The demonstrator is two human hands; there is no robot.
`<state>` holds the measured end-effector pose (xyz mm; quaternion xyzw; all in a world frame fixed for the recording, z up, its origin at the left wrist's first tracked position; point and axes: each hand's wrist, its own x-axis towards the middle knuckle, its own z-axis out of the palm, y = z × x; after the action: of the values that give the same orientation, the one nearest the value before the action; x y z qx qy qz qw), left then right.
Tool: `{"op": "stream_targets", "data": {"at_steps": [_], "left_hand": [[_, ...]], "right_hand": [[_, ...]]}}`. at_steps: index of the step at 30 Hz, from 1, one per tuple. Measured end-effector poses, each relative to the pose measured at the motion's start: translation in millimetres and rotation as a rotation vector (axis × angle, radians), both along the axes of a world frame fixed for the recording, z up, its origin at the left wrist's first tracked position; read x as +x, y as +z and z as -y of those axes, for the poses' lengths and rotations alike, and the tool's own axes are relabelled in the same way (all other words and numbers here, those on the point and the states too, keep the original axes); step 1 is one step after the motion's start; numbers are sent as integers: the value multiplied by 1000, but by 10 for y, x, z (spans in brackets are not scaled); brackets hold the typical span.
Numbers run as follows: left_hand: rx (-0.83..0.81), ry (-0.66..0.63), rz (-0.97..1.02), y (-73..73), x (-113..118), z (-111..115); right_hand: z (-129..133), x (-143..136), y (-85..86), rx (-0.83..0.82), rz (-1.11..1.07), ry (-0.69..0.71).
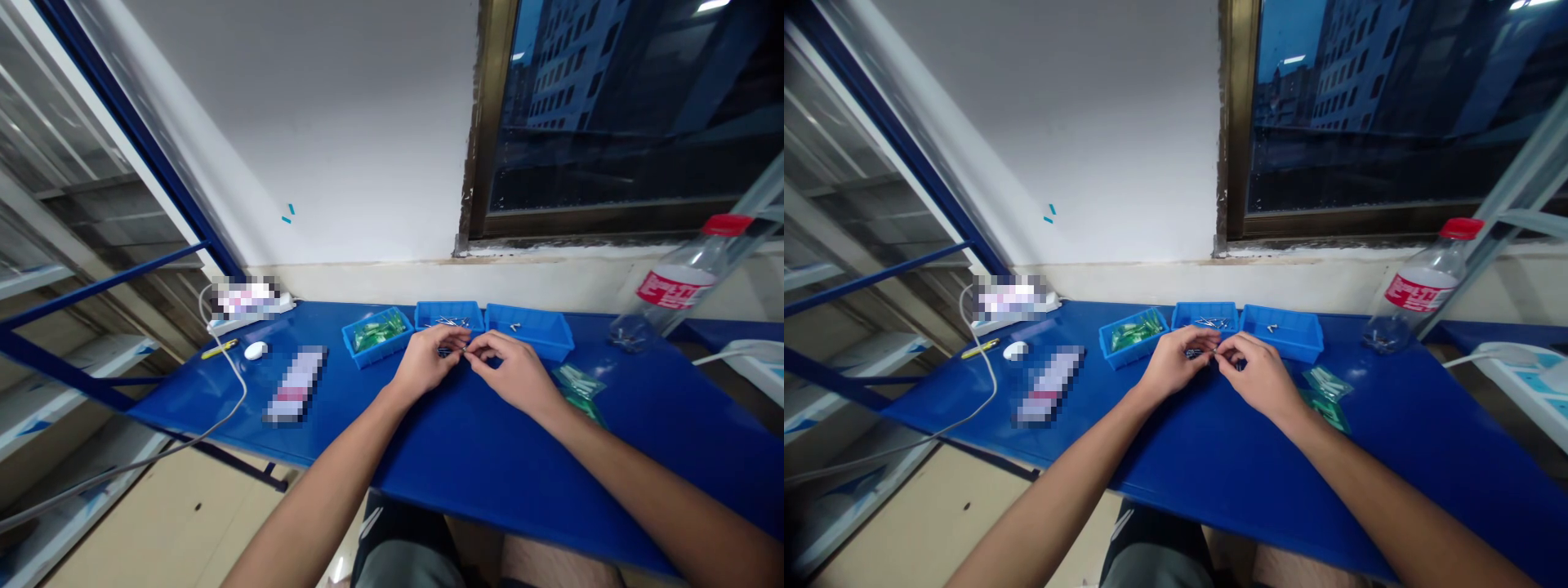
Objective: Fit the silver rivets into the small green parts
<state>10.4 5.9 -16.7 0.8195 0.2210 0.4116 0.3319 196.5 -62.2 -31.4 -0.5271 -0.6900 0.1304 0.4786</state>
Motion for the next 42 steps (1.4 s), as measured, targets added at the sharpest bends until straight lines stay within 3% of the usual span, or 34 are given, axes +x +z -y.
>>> {"op": "stream_targets", "data": {"at_steps": [9,15,21,30,36,42], "left_hand": [[-23,-31,22,1,9,9],[-16,70,-81,85,-4,59],[-65,54,-249,167,-47,97],[-125,105,-192,33,-46,2],[-22,100,-235,31,-49,-4],[-28,61,-103,56,-27,37]], "right_hand": [[-32,-10,-48,-68,-132,8],[-9,-3,28,-7,-41,-66],[-7,25,15,12,-96,42],[-8,8,-12,11,-98,-7],[-13,-14,-43,-48,-83,1],[-3,-17,6,6,-30,-19]]}}
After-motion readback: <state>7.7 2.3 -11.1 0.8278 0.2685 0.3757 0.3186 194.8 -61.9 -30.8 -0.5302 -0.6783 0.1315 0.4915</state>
